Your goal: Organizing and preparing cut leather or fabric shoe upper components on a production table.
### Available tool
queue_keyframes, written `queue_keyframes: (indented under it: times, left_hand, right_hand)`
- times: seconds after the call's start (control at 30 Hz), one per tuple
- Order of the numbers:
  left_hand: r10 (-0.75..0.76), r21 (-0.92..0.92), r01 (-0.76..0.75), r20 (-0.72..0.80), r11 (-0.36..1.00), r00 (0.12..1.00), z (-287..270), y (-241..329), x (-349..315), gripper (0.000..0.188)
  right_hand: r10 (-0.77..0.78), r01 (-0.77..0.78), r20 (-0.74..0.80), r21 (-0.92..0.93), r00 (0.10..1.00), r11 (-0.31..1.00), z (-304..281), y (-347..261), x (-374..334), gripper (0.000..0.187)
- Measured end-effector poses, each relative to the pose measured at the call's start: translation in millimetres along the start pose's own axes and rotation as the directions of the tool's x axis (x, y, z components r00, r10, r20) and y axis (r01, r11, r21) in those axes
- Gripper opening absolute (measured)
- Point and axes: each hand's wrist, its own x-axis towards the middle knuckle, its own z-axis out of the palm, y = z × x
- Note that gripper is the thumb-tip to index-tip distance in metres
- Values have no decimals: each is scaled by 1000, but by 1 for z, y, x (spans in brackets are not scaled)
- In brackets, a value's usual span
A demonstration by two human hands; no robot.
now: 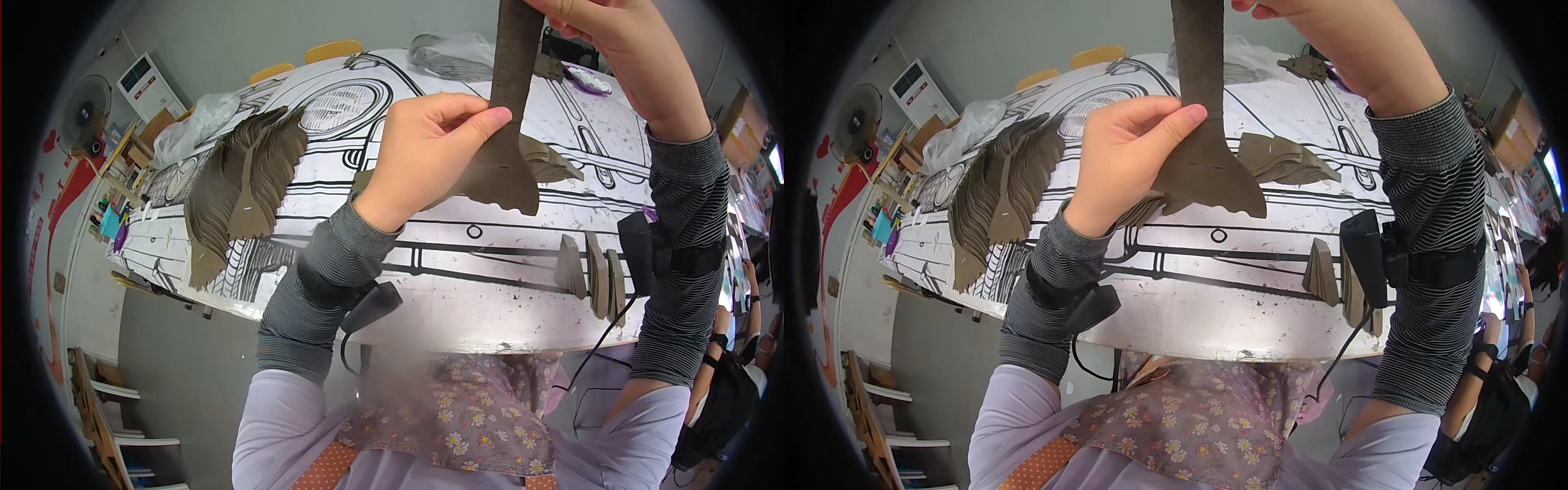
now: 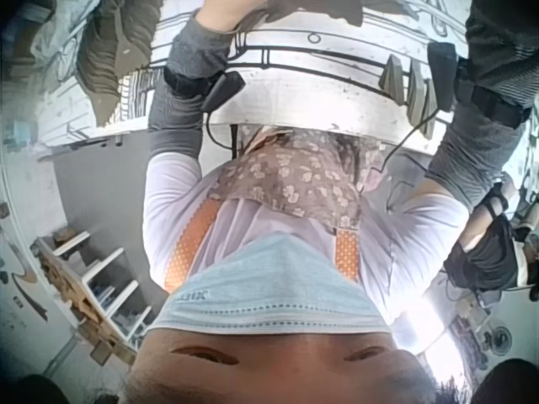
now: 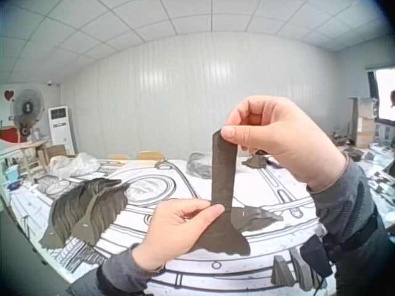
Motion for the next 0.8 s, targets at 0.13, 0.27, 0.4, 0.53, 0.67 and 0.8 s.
queue_keyframes:
  times: [0.13,0.27,0.4,0.53,0.67,0.8]
  left_hand:
    - [8,21,-7,-22,1000,1000,0,-5,-3,16]
    - [-45,-72,44,-21,996,999,4,-8,-2,17]
    - [-68,-81,71,30,994,997,9,0,1,19]
    - [-168,-28,172,109,985,980,9,0,6,24]
    - [-338,32,342,261,939,904,0,-12,-2,25]
    - [-325,0,340,292,941,899,0,-31,-11,26]
  right_hand:
    - [6,-7,32,39,999,999,4,0,-1,13]
    - [-20,5,110,138,994,990,-2,4,-6,12]
    - [-80,11,234,282,969,959,-11,-5,-12,12]
    - [-240,237,10,126,971,963,6,13,-6,13]
    - [-149,149,-5,62,989,987,-8,12,2,13]
    - [-255,260,-124,25,959,965,-15,15,-3,12]
